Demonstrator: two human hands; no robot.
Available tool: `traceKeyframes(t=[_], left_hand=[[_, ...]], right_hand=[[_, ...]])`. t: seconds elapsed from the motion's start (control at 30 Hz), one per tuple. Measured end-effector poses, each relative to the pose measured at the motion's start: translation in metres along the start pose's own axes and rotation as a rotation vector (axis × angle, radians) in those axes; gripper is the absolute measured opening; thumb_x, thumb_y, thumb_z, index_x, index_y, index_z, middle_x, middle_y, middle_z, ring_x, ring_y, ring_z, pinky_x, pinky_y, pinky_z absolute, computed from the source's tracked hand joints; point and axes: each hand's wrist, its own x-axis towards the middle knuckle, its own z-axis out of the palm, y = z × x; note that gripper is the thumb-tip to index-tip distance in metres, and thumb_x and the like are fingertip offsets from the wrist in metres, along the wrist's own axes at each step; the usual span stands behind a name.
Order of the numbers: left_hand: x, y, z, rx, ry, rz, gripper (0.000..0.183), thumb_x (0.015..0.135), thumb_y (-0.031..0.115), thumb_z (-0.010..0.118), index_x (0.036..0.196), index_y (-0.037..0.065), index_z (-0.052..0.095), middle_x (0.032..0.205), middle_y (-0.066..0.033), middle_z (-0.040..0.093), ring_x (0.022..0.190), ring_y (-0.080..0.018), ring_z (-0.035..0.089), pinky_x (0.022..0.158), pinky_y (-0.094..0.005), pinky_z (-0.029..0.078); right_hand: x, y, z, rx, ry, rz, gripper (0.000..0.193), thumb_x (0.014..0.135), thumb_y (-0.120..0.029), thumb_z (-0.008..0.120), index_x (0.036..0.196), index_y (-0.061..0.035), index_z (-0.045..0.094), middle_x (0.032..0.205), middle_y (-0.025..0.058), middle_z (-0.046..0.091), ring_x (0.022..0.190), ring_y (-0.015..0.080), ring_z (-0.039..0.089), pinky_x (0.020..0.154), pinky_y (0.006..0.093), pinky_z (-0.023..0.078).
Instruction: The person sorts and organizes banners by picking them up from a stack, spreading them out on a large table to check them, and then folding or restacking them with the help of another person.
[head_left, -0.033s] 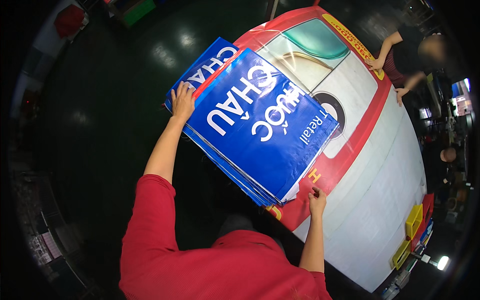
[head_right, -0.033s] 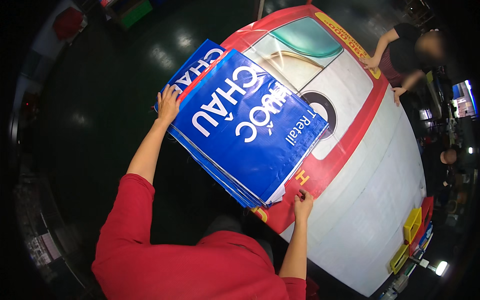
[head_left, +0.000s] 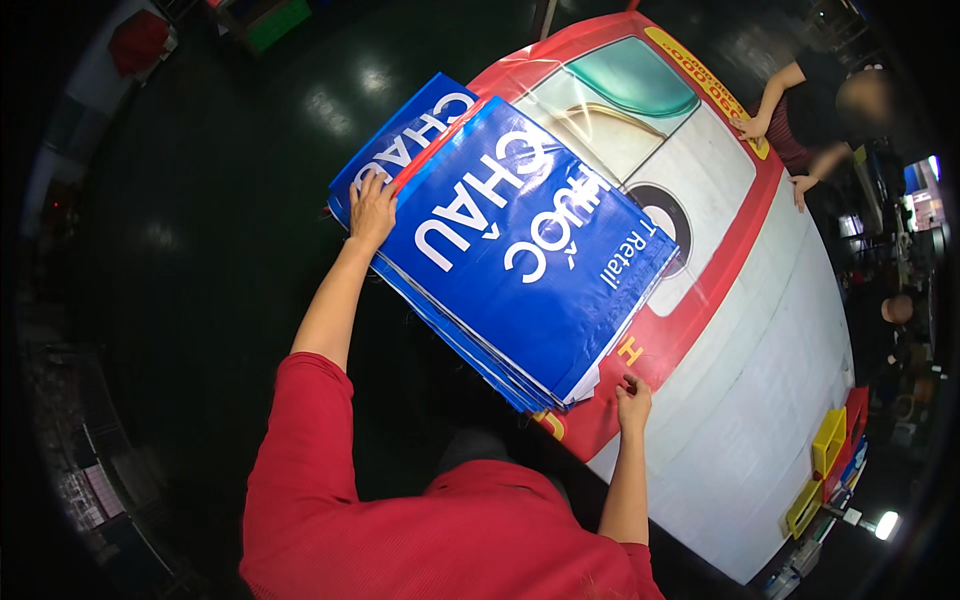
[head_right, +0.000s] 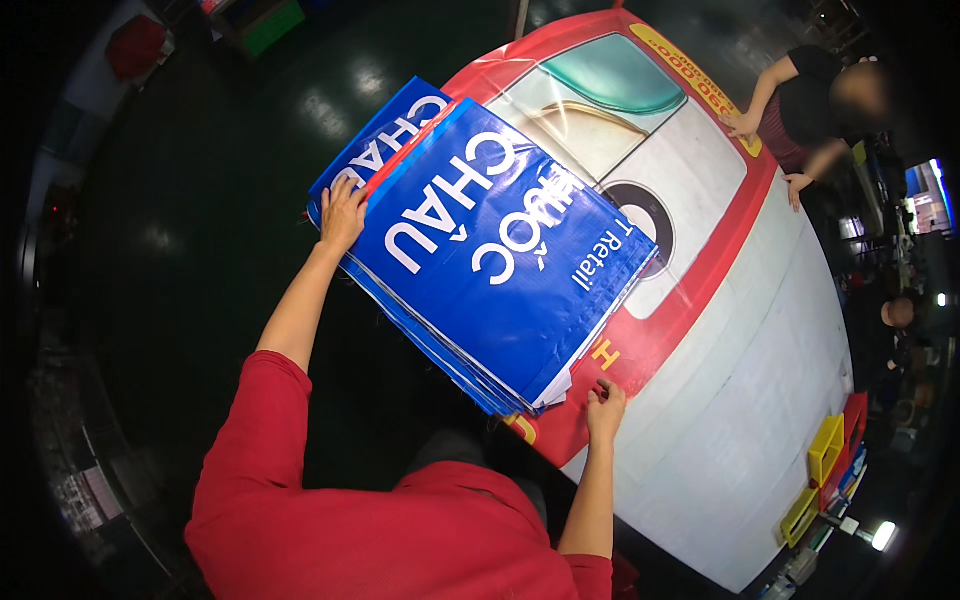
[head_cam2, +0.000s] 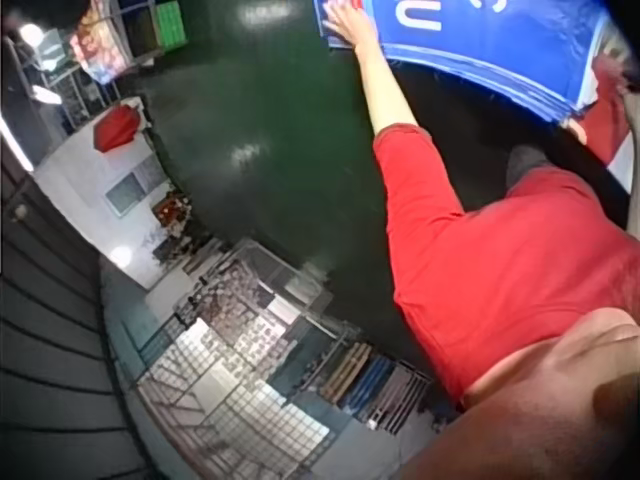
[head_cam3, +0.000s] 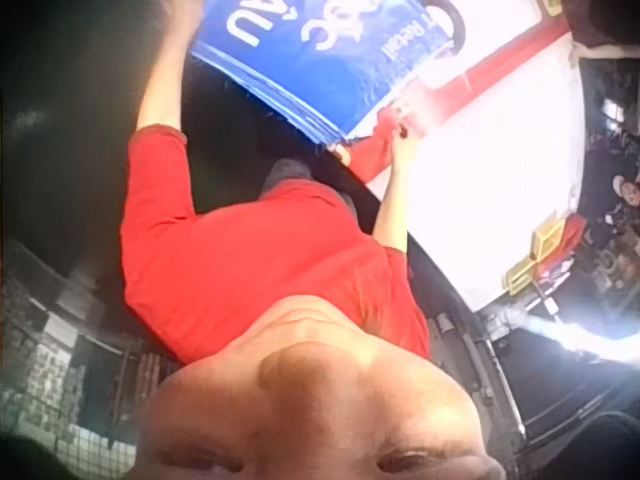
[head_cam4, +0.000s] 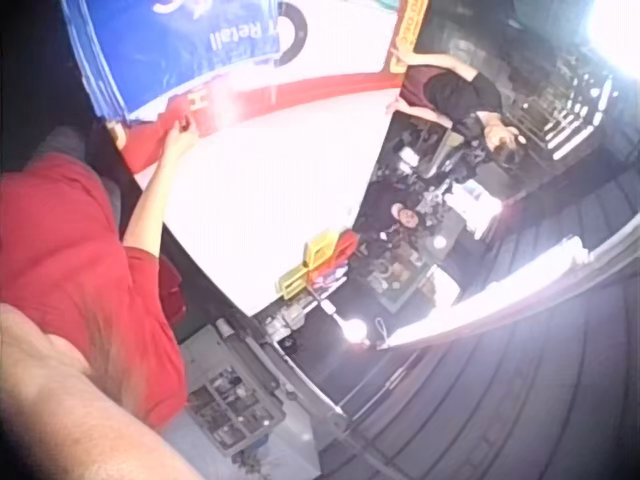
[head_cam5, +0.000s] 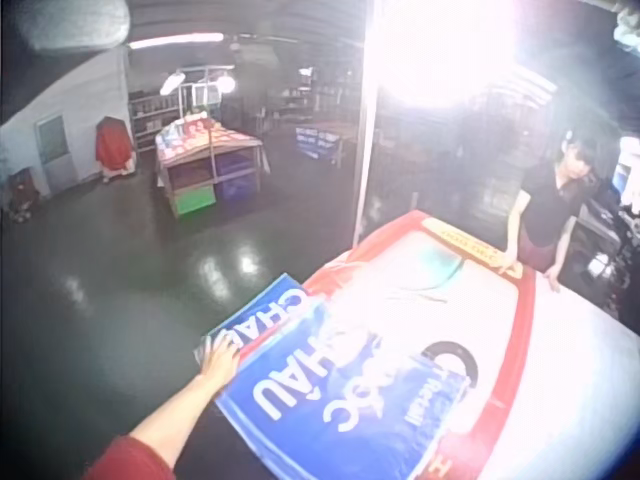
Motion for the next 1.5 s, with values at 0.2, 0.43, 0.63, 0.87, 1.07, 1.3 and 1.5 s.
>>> traceKeyframes(t=[0.2, 0.43, 0.63, 0.87, 1.07, 1.3, 1.5], left_hand=[[-0.001, 0.032, 0.002, 0.149, -0.044, -0.242, 0.035, 0.073, 0.025, 0.065, 0.099, 0.004, 0.056, 0.104, -0.0092, 0.050, 0.101, -0.0263, 0.044, 0.083, -0.0426, 0.034], [0.016, 0.032, 0.005, 0.435, -0.158, -0.064, 0.021, 0.079, 0.014, 0.052, 0.097, 0.005, 0.057, 0.098, -0.0091, 0.057, 0.094, -0.0252, 0.052, 0.084, -0.0467, 0.035], [0.035, 0.030, 0.022, 0.190, -0.359, -0.245, 0.015, 0.078, 0.012, 0.049, 0.087, 0.004, 0.059, 0.082, -0.0106, 0.060, 0.077, -0.0224, 0.060, 0.069, -0.0405, 0.043], [0.029, 0.232, -0.143, -1.503, -0.791, -0.148, 0.009, 0.078, 0.016, 0.051, 0.078, 0.006, 0.052, 0.064, 0.0004, 0.050, 0.053, -0.0060, 0.047, 0.048, -0.0179, 0.038], [-0.037, 0.345, -0.273, -1.517, -0.253, 0.435, 0.026, 0.079, 0.014, 0.061, 0.101, 0.003, 0.052, 0.101, -0.0117, 0.055, 0.097, -0.0182, 0.053, 0.089, -0.0315, 0.039], [-0.059, 0.300, -0.258, -0.387, 0.322, 0.065, 0.060, 0.069, 0.008, 0.069, 0.123, 0.009, 0.041, 0.113, -0.0138, 0.052, 0.114, -0.0282, 0.044, 0.089, -0.0389, 0.037], [-0.064, 0.332, -0.278, -0.645, 0.161, 0.425, 0.021, 0.072, -0.006, 0.061, 0.092, 0.001, 0.061, 0.082, -0.0087, 0.062, 0.071, -0.0153, 0.059, 0.072, -0.0281, 0.046]], right_hand=[[-0.006, -0.003, 0.007, -0.033, -0.018, -0.067, 0.027, 0.070, -0.004, 0.061, 0.098, -0.0037, 0.060, 0.099, 0.0133, 0.054, 0.088, 0.0244, 0.055, 0.080, 0.0339, 0.044], [-0.016, -0.027, -0.009, -0.102, 0.050, -0.098, 0.026, 0.071, -0.007, 0.061, 0.097, -0.0058, 0.060, 0.102, 0.0142, 0.052, 0.095, 0.0279, 0.052, 0.083, 0.0363, 0.042], [-0.030, -0.035, -0.025, -0.129, 0.113, -0.102, 0.026, 0.071, -0.009, 0.062, 0.097, -0.0060, 0.060, 0.103, 0.0152, 0.052, 0.100, 0.0299, 0.051, 0.087, 0.0373, 0.041], [-0.058, -0.157, -0.057, 0.411, -0.077, -0.407, 0.069, 0.064, -0.027, 0.074, 0.121, -0.0031, 0.044, 0.118, 0.0204, 0.045, 0.111, 0.0298, 0.045, 0.092, 0.0374, 0.037], [-0.048, -0.208, -0.144, 1.024, 0.371, -0.530, 0.019, 0.079, -0.005, 0.061, 0.098, 0.0007, 0.060, 0.084, -0.0004, 0.059, 0.076, 0.0065, 0.050, 0.069, 0.0206, 0.040], [-0.061, -0.124, -0.364, 0.723, 0.965, -0.602, 0.016, 0.079, -0.009, 0.063, 0.090, 0.0020, 0.064, 0.081, 0.0018, 0.061, 0.072, 0.0053, 0.050, 0.067, 0.0201, 0.040], [-0.087, -0.019, -0.530, 0.667, 1.242, -0.638, 0.027, 0.078, -0.014, 0.065, 0.098, 0.0045, 0.061, 0.088, 0.0068, 0.063, 0.078, 0.0098, 0.057, 0.071, 0.0222, 0.044]])
